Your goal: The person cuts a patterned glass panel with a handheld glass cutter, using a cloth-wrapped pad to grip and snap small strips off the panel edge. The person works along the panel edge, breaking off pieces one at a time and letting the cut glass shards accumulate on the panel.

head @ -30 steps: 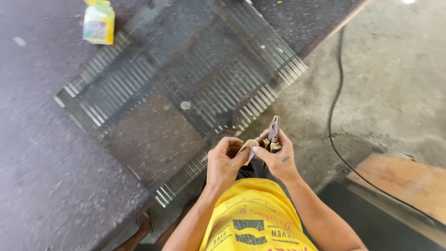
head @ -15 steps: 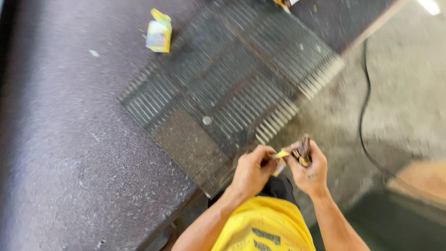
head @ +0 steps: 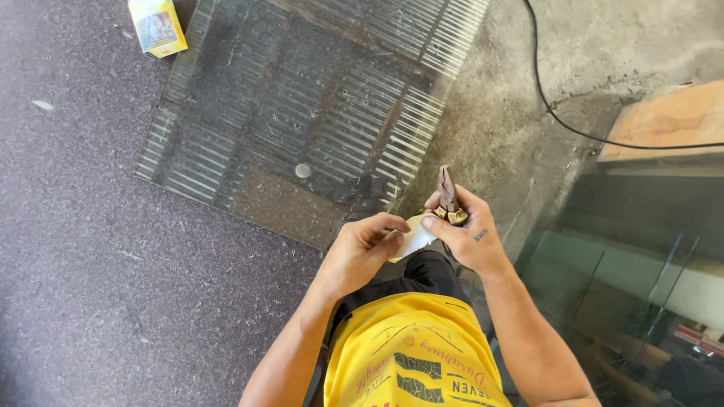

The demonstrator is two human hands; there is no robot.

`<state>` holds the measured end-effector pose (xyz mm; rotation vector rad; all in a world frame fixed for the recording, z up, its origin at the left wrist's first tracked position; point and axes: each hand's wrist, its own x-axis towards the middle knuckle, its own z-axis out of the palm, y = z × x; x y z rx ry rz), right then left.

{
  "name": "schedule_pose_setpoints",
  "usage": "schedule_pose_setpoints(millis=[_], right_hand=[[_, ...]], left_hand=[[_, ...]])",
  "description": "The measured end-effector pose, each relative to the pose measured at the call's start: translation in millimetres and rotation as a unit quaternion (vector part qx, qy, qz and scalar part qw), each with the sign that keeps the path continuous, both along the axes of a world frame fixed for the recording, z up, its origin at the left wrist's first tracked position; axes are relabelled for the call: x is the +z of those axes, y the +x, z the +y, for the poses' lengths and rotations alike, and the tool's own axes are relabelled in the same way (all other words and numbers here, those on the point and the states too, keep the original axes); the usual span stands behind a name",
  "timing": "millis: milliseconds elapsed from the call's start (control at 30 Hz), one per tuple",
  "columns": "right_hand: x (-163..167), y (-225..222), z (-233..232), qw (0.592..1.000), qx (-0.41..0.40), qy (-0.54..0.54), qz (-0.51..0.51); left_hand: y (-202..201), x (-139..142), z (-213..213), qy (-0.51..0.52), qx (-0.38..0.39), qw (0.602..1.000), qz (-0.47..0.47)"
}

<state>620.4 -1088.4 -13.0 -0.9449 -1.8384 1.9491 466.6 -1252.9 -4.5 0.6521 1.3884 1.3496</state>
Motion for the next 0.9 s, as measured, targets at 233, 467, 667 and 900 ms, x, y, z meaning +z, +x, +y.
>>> schedule_pose_setpoints(millis=[233,467,667,900], right_hand=[[-7.0,7.0,-30.2,0.997,-0.07,-0.014,0.032],[6.0,7.5,-26.6,1.0,-0.004,0.004,0.023],[11.9,13.2,3.7,0.992,0.051,-0.118,0.019],[-14.1,21.9,0.1,0.971,0.013,-0.238,-0.025]], left_hand=[[21.4,16.2,-10.4,-0.047,0.08,0.979,0.184],[42.8,15.4,-11.9,0.05,0.118,0.938,0.321],[28.4,31.3,-11.2,0.001,0.024,0.993,0.114],[6.6,43.6,-25.5,0.138,-0.091,0.845,0.508]])
